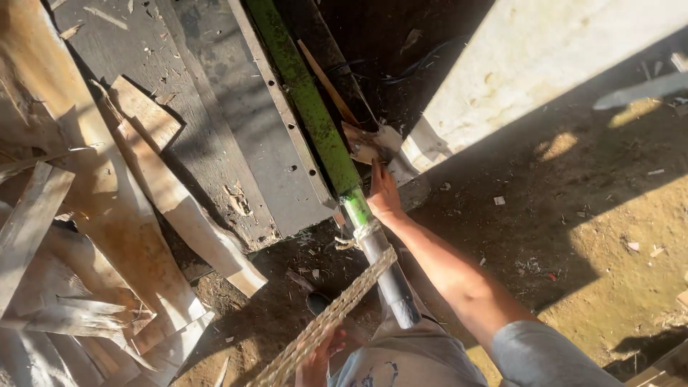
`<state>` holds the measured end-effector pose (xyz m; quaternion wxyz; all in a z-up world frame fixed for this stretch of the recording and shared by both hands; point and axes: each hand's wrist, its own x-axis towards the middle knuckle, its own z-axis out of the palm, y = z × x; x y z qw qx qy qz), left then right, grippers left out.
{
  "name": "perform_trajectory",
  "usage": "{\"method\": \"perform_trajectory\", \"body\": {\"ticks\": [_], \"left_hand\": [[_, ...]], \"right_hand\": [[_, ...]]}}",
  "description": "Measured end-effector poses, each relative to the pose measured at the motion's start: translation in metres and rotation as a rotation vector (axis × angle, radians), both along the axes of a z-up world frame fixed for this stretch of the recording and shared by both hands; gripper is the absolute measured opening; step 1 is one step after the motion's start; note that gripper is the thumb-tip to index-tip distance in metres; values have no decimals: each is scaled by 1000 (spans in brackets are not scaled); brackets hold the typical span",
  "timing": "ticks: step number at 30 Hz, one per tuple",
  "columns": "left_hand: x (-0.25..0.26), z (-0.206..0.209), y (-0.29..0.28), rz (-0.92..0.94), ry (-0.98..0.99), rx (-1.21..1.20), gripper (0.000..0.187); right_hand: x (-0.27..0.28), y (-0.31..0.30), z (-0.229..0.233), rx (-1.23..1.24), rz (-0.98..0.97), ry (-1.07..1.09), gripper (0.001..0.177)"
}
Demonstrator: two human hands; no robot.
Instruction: Cutting wood veneer strips using a large manual lever-operated cutting machine.
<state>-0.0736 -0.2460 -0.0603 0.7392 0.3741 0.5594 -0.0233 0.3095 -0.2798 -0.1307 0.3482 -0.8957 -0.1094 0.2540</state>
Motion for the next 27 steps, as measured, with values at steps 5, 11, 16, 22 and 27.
{"method": "perform_trajectory", "body": {"ticks": [5,11,16,22,27], "left_hand": [[-93,-96,-19,128,-105,196,48],[-63,-90,-1,241,284,0,47],[-34,-38,41,133,237,33,52],[15,67,73,75,6,105,57],[36,72,102,5,-207,83,56]], "right_hand": [[50,38,-67,-106,199,-357,80],[87,61,-78,-210,252,-241,49],[113,49,-44,-63,174,-351,35],[129,56,118,34,89,-753,21],[175,65,135,102,80,-879,15]]}}
